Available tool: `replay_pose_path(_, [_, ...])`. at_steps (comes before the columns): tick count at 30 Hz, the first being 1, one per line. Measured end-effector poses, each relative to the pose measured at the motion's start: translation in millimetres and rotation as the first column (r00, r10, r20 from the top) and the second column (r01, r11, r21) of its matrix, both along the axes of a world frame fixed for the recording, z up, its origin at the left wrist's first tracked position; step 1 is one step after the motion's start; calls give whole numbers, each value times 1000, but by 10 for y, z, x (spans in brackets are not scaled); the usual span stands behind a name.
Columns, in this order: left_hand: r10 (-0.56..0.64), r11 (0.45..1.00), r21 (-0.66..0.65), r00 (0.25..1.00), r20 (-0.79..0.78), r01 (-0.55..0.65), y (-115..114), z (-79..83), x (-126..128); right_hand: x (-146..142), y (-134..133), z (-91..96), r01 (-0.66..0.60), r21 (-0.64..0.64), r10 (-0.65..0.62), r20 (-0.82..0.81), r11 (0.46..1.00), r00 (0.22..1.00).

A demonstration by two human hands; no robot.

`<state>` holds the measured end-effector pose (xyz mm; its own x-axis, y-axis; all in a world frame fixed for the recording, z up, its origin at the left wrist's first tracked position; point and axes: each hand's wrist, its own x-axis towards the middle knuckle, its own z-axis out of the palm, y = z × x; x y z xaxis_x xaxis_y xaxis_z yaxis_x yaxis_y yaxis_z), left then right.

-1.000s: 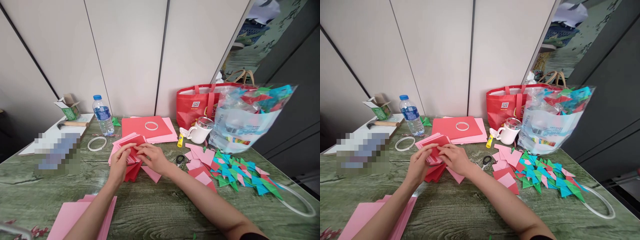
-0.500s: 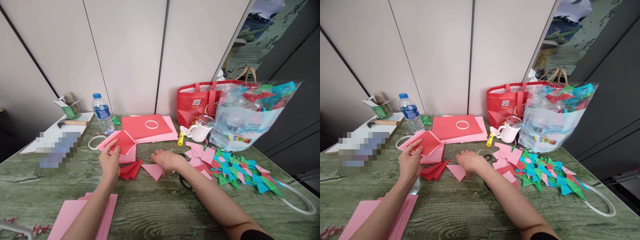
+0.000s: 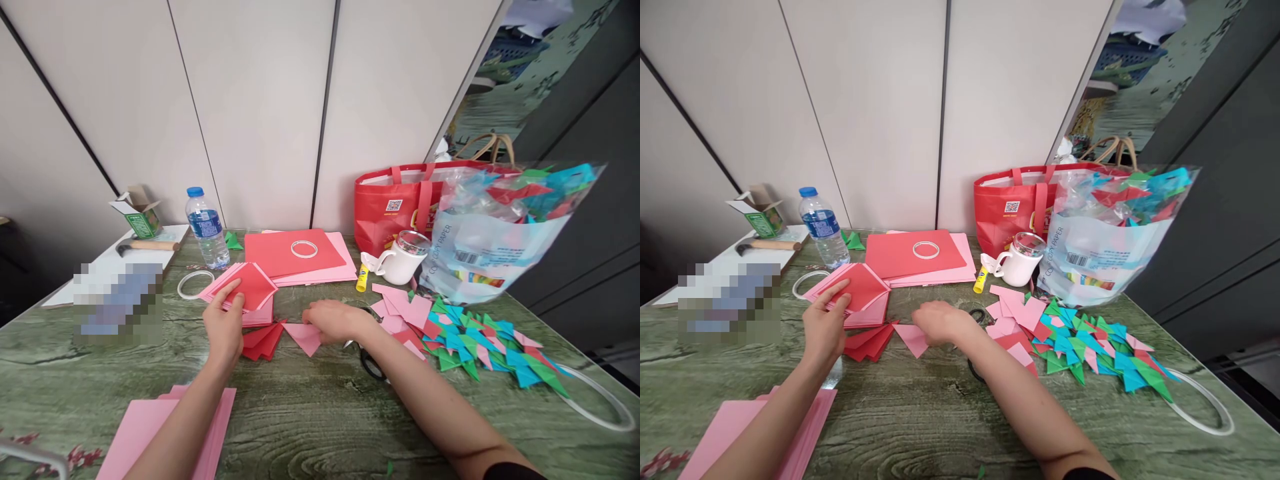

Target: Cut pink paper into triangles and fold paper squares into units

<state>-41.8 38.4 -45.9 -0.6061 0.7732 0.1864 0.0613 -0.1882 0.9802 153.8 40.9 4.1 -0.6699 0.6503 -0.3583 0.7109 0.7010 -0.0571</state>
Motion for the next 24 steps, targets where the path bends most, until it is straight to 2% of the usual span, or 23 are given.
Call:
replay_pose_path(4, [-26, 999, -20, 1000, -8, 26, -3, -6, -5, 62, 88, -14, 52, 38, -51, -32, 998, 998])
replay_pose_path(7, [-75, 997, -33, 997, -31, 74, -22, -6, 3, 166, 201, 5, 145, 101, -121, -213, 984, 970])
replay_pose_path(10, [-175, 984, -46, 981, -85, 171, -59, 3, 52, 240, 271, 52, 257, 147, -135, -559, 955, 818])
replay_pose_path(12, [-250, 968, -50, 959, -132, 245, -95, 20, 110, 215, 266, 61, 268, 149, -85, -712, 952, 697])
replay_pose_path(13, [-291, 957, -49, 944, -154, 287, -116, 34, 143, 179, 250, 51, 257, 159, -54, -748, 953, 661])
replay_pose_path(15, [-382, 924, -47, 904, -192, 380, -162, 72, 205, 79, 210, 1, 240, 212, 6, -761, 947, 649])
replay_pose_path(17, [-423, 903, -30, 878, -222, 428, -204, 118, 250, -19, 178, -75, 293, 258, 10, -766, 920, 643])
replay_pose_path(18, [-407, 910, -11, 884, -228, 416, -221, 140, 265, -58, 168, -116, 335, 255, -10, -782, 907, 624])
replay_pose_path(21, [-375, 919, 47, 904, -205, 391, -248, 191, 279, -128, 156, -227, 394, 156, -79, -851, 906, 519])
replay_pose_path(24, [-449, 886, 64, 883, -139, 460, -240, 207, 266, -175, 144, -304, 360, 53, -114, -897, 932, 427])
